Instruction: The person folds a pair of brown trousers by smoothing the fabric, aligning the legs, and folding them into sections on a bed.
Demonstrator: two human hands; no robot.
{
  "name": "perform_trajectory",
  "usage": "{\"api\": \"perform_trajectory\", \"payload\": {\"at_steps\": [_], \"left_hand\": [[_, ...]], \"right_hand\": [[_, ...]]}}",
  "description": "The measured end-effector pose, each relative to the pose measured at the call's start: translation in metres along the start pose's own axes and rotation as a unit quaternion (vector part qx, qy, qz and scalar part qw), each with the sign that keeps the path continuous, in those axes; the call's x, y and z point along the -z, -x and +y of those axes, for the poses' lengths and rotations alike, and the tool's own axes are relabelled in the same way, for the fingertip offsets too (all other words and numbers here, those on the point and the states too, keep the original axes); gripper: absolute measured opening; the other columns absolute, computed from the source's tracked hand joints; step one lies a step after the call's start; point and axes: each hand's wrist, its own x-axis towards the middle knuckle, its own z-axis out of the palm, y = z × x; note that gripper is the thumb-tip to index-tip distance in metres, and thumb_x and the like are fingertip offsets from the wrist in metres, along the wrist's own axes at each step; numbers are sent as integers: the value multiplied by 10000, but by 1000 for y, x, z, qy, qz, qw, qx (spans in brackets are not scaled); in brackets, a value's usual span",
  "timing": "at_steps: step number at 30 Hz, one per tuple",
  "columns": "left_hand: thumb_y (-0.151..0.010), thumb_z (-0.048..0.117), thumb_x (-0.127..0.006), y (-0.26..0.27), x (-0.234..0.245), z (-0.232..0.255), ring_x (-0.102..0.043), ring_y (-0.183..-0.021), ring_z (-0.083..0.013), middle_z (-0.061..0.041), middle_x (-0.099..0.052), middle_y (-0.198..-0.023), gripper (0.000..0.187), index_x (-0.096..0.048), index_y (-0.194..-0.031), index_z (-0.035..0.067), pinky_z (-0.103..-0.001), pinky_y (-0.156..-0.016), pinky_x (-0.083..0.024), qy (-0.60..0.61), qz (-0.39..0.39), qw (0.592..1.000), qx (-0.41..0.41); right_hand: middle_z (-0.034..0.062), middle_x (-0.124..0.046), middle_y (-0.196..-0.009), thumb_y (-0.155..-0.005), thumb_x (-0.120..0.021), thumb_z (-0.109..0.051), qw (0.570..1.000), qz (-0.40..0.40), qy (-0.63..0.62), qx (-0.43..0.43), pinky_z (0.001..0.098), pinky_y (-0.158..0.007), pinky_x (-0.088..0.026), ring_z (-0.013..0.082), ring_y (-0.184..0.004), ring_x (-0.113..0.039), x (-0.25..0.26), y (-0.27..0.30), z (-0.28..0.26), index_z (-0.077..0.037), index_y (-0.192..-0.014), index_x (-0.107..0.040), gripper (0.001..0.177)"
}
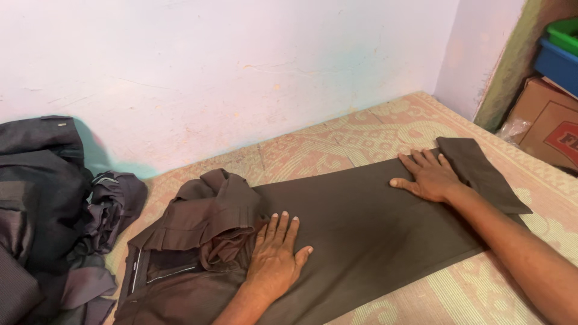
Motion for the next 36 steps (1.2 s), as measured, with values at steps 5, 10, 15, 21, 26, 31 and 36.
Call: {"api": "perform_trajectory", "payload": {"at_steps": [5,10,15,21,26,31,36], "left_hand": [[-1020,495,-478,0,3,0,-195,-1499,-424,-287,-313,-1574,706,-385,-1496,-17,-552,-1194,-150,7,-31,999,19],[-1011,413,-488,1,-3,-4,-240,-1487,-426,-293,-354,-1556,654,-416,-1486,-32,-552,-1194,-171,-9,10,1000,-7],[-1034,393,-497,1,-8,-6,-276,-1478,-425,-302,-382,-1534,637,-428,-1451,-83,-547,-1189,-189,-14,34,999,-11],[-985,394,-527,1,-1,-2,-321,-1454,-406,-272,-429,-1513,640,-462,-1439,-51,-539,-1170,-236,-12,49,999,-9],[-986,426,-503,-3,-3,-2,-311,-1457,-392,-260,-417,-1518,653,-445,-1449,-31,-535,-1174,-229,-29,31,999,-1],[-1015,443,-424,-4,-11,-6,-264,-1488,-400,-258,-375,-1585,659,-402,-1478,-25,-542,-1177,-186,-41,-3,999,4],[-1022,441,-424,-3,-14,-8,-269,-1477,-395,-259,-377,-1537,653,-399,-1469,-35,-542,-1186,-193,-42,-1,999,2]], "right_hand": [[201,-359,-1591,-778,-499,-851,988,60,51,135,540,-1189,-266,412,-1509,-273,2,46,-87,-137,-1538,-368,1051],[277,-213,-1649,-867,-475,-843,918,21,-45,394,580,-1217,-109,452,-1543,-119,-15,52,-199,-47,-1612,-254,1113],[214,-158,-1666,-832,-405,-852,953,-34,-27,300,554,-1221,-80,412,-1543,-71,-11,-14,-235,-100,-1612,-204,1102],[235,-202,-1663,-868,-409,-834,947,14,-46,316,556,-1230,-110,425,-1553,-99,-5,29,-212,-72,-1600,-276,1065],[214,-201,-1658,-870,-521,-769,953,4,-34,303,569,-1207,-87,424,-1539,-84,18,106,-145,-136,-1598,-293,992],[132,-185,-1671,-842,-505,-760,988,52,26,146,483,-1236,-94,333,-1553,-87,19,119,-33,-244,-1583,-289,928],[138,-94,-1680,-840,-370,-823,999,-3,46,26,470,-1254,-39,335,-1562,0,8,116,27,-268,-1622,-176,978]]}}
